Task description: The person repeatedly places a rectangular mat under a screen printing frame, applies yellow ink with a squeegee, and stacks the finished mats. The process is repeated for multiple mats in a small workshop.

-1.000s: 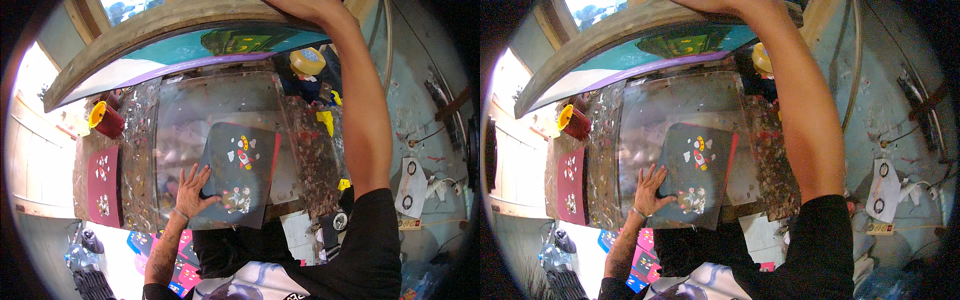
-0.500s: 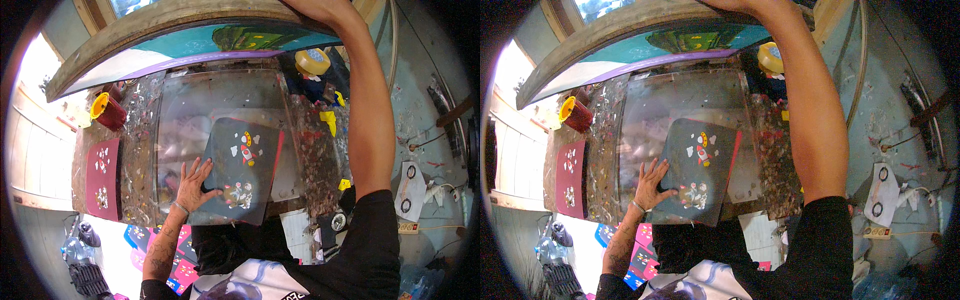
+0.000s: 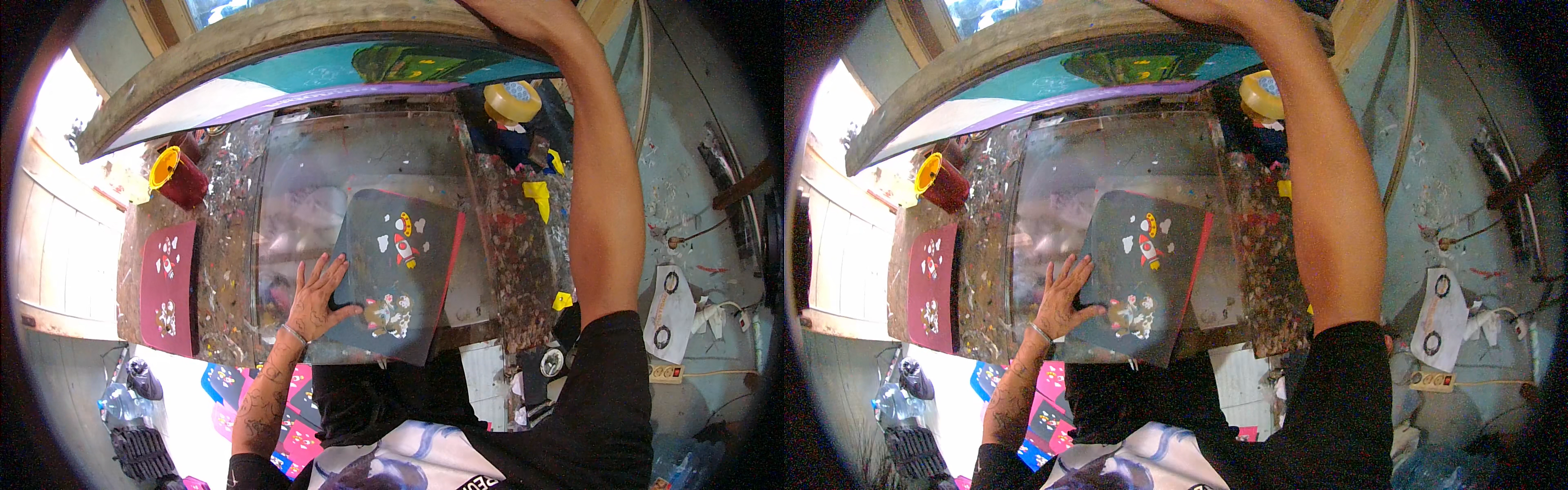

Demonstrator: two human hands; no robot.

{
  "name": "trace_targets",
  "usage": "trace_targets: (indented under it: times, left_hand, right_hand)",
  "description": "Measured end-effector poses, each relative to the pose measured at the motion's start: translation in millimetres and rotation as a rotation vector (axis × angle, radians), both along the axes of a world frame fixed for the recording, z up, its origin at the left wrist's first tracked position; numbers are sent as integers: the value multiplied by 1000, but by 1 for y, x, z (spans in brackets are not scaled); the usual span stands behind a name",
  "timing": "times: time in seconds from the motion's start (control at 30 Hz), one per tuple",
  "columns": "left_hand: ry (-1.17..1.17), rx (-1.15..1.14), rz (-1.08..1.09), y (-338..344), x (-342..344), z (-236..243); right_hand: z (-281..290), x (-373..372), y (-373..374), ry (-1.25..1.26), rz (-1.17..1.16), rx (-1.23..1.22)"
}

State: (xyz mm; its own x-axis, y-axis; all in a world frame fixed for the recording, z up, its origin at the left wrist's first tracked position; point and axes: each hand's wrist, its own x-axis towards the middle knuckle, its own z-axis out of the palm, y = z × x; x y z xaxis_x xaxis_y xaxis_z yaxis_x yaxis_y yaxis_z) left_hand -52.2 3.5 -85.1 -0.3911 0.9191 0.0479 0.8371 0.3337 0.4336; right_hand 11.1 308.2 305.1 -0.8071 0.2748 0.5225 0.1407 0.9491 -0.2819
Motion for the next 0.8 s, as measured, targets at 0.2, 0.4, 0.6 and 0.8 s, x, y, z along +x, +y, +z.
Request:
trace_targets:
  times: [0.2,0.4,0.6,0.8]
  left_hand:
    - [-8,17,-10,2,0,2]
    - [7,-1,-5,-1,-1,1]
    - [20,24,3,1,1,2]
    - [13,22,-13,-1,-1,-4]
  right_hand:
    - [-1,0,6,29,47,26]
    - [-1,0,6,16,46,48]
    - [-2,2,3,33,38,21]
    - [-1,0,6,18,52,72]
